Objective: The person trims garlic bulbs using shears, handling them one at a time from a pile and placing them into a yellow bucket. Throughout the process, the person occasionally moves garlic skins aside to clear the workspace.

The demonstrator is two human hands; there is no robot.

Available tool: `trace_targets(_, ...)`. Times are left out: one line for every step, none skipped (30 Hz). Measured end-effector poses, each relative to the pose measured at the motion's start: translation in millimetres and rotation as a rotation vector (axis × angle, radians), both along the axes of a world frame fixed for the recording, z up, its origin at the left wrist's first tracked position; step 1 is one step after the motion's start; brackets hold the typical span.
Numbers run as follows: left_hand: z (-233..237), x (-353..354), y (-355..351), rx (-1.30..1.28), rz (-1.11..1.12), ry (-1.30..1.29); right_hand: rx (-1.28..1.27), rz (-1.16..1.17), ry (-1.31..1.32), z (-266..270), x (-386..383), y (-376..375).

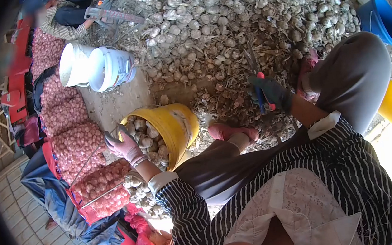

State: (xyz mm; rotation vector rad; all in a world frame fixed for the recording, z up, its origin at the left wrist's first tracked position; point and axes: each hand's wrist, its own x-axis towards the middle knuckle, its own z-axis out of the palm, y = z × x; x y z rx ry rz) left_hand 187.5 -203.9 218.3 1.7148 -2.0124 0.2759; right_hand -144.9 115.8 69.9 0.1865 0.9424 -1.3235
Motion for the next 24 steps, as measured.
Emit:
trace_targets(6.8,-17.8,7.5,-0.114,-0.149,0.002,0.013,-0.013,0.0,15.0,-3.8,-3.7)
trace_targets(15.3,-48.8,22.3,-0.08,-0.342,0.119,0.07,-0.076,-0.041,36.2,-6.0,-6.6)
trace_targets(9.3,-70.0,24.7,0.066,-0.476,0.234,0.124,-0.139,-0.083,46.4,-6.9,-5.8)
trace_targets(0.9,-92.0,28.5,0.142,-0.613,0.204,0.127,-0.15,-0.085,36.3,-2.8,-0.9)
trace_targets(-14.1,-113.8,30.9,0.267,-0.723,0.223,0.167,-0.091,-0.162,15.6,3.2,3.6)
trace_targets(-33.1,-135.6,33.1,0.392,-0.833,0.241,0.206,-0.033,-0.238,3.1,6.2,6.9)
trace_targets(-49.5,-160.8,38.5,0.549,-0.828,0.248,0.208,-0.042,-0.239,1.1,6.9,8.9)
trace_targets(-69.0,-185.5,42.9,0.706,-0.82,0.253,0.2,0.018,-0.087,-0.5,7.4,8.9)
trace_targets(-100.8,-202.2,42.4,0.741,-0.833,0.195,0.196,0.076,0.066,-1.0,6.5,8.9)
trace_targets(-132.8,-222.6,42.5,0.824,-0.865,0.286,0.203,0.062,0.067,-2.3,3.0,8.6)
trace_targets(-149.3,-250.4,45.0,0.935,-0.791,0.283,0.135,0.018,0.133,-2.8,-1.4,8.0)
trace_targets(-172.2,-276.2,46.2,1.045,-0.712,0.276,0.069,-0.023,0.199,-2.4,-5.4,7.1)
trace_targets(-195.2,-303.4,48.0,1.063,-0.666,0.344,0.078,-0.036,0.199,-0.7,-7.6,7.2)
trace_targets(-214.6,-331.1,49.6,1.077,-0.617,0.413,0.121,-0.075,0.246,4.9,-10.9,6.2)
trace_targets(-224.4,-360.5,51.2,1.031,-0.584,0.352,0.163,-0.11,0.292,7.9,-12.7,5.5)
trace_targets(-236.6,-385.3,52.0,0.982,-0.55,0.291,0.167,-0.115,0.293,7.2,-11.6,5.8)
trace_targets(-240.8,-414.1,55.3,0.989,-0.559,0.289,0.195,-0.125,0.259,3.5,-12.8,6.3)
trace_targets(-234.3,-436.4,59.0,0.954,-0.403,0.085,0.218,-0.133,0.228,1.6,-9.2,6.9)
trace_targets(-226.9,-452.7,62.6,0.909,-0.243,-0.114,0.219,-0.136,0.231,-2.1,-5.2,7.6)
trace_targets(-215.4,-457.9,68.3,0.891,-0.233,-0.184,0.167,-0.154,0.256,-3.6,-1.7,6.8)
trace_targets(-224.7,-456.8,65.2,0.89,-0.236,-0.182,0.114,-0.172,0.281,-5.8,-1.3,6.8)
trace_targets(-232.9,-452.6,59.7,0.883,-0.278,-0.251,0.114,-0.176,0.285,-8.1,-2.6,7.8)
trace_targets(-239.8,-450.2,55.3,0.875,-0.32,-0.319,0.15,-0.14,0.288,-6.1,-5.0,8.0)
trace_targets(-236.3,-443.3,55.9,0.875,-0.339,-0.275,0.186,-0.105,0.287,-4.3,-5.1,9.3)
